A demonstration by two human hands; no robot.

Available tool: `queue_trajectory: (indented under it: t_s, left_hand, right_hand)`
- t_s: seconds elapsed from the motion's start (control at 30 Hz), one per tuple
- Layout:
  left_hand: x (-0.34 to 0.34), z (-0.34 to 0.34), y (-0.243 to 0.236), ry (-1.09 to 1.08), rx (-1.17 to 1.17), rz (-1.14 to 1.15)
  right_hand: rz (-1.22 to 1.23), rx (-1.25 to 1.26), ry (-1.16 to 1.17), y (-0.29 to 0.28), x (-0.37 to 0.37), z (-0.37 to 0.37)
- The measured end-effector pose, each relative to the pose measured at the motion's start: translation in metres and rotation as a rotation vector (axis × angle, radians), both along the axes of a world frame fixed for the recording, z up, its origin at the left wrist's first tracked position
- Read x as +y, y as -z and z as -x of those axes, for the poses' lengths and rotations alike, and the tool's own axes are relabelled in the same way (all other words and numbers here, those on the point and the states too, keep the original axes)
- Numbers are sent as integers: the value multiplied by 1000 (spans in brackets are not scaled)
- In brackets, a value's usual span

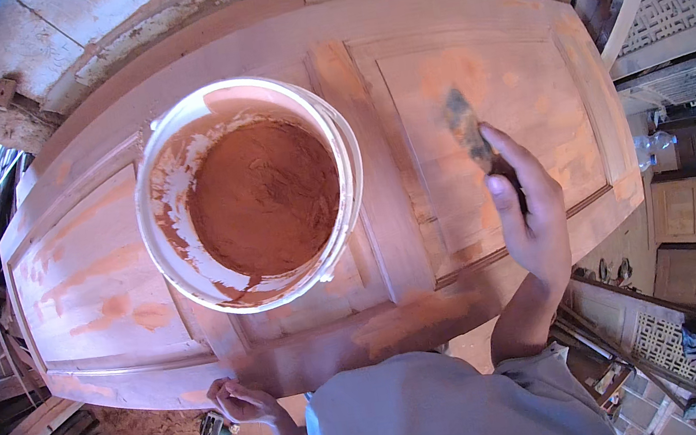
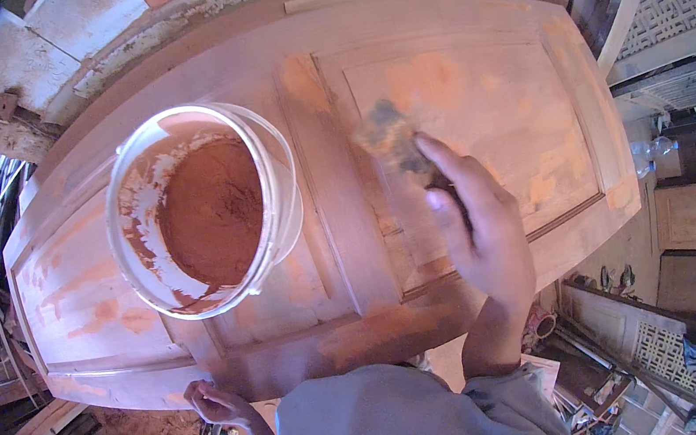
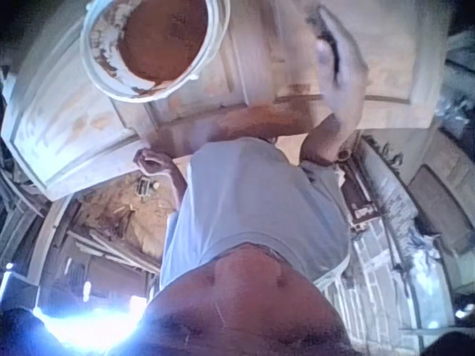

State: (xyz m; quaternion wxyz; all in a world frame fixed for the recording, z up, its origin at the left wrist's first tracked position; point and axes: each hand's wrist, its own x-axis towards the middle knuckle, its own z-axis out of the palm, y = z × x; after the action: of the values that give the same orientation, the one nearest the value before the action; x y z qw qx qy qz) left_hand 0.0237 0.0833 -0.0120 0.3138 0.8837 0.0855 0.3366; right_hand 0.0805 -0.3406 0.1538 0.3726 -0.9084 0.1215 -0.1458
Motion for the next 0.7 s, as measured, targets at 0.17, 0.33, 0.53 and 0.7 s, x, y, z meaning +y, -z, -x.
queue_trajectory:
  t_s: [0.17,0.33,0.53,0.7]
  left_hand:
    - [-1,2,1,-58,24,44]
    - [0,5,5,-25,-5,102]
    - [1,5,2,77,-6,84]
    - [5,1,8,139,9,87]
  right_hand:
    - [63,-168,-325,1,47,-30]
    - [154,-114,-394,8,94,-25]
    - [231,-147,-338,10,95,-19]
    - [139,-138,-277,19,100,-13]
